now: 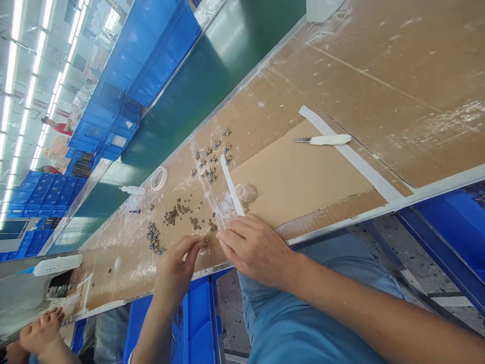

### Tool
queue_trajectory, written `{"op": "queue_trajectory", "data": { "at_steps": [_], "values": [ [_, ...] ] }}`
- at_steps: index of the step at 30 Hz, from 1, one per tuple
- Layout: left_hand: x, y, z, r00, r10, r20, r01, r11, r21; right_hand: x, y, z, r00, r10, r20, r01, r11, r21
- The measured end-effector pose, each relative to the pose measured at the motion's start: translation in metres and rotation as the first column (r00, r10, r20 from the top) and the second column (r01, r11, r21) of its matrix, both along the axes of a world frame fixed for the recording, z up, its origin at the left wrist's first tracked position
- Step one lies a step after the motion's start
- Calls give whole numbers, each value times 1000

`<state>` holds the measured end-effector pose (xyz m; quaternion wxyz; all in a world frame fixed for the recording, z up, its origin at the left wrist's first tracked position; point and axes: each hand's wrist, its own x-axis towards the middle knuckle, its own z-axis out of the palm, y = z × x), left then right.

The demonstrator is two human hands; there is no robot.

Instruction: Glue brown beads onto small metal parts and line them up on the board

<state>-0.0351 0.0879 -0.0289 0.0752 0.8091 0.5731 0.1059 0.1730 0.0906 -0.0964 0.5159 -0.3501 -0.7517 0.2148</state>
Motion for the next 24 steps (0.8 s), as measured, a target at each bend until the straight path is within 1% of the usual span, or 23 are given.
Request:
{"op": "queue_trajectory", "data": {
  "at_steps": [1,2,4,6,7,10,14,18,21,24],
  "values": [
    [0,-5,0,991,70,112,-69,998,-10,-1,0,0,1000,8,-2,-8,1000,-3],
    [2,-10,1,965,139,222,-136,990,-29,-2,0,1,1000,16,-12,-16,1000,-8],
    [8,-22,2,882,235,408,-228,971,-67,-4,-1,4,997,36,-67,-38,999,-31],
    [16,-32,5,814,267,516,-271,960,-68,-7,-1,8,986,62,-152,-70,996,-48],
    [20,-37,6,801,265,537,-284,957,-49,-8,-1,11,979,78,-191,-89,995,-50],
    [31,-44,12,814,211,541,-289,955,62,-9,-1,18,960,122,-251,-139,989,-50],
    [36,-48,18,870,95,485,-210,959,189,-7,-2,21,955,160,-251,-182,981,-66],
    [36,-51,21,923,43,382,-139,964,226,-5,-3,21,953,177,-245,-198,978,-61],
    [36,-54,22,935,38,352,-129,963,238,-4,-3,22,948,202,-247,-226,971,-73],
    [37,-55,24,936,36,351,-129,961,244,-2,-3,24,944,220,-246,-240,969,-56]
  ]
}}
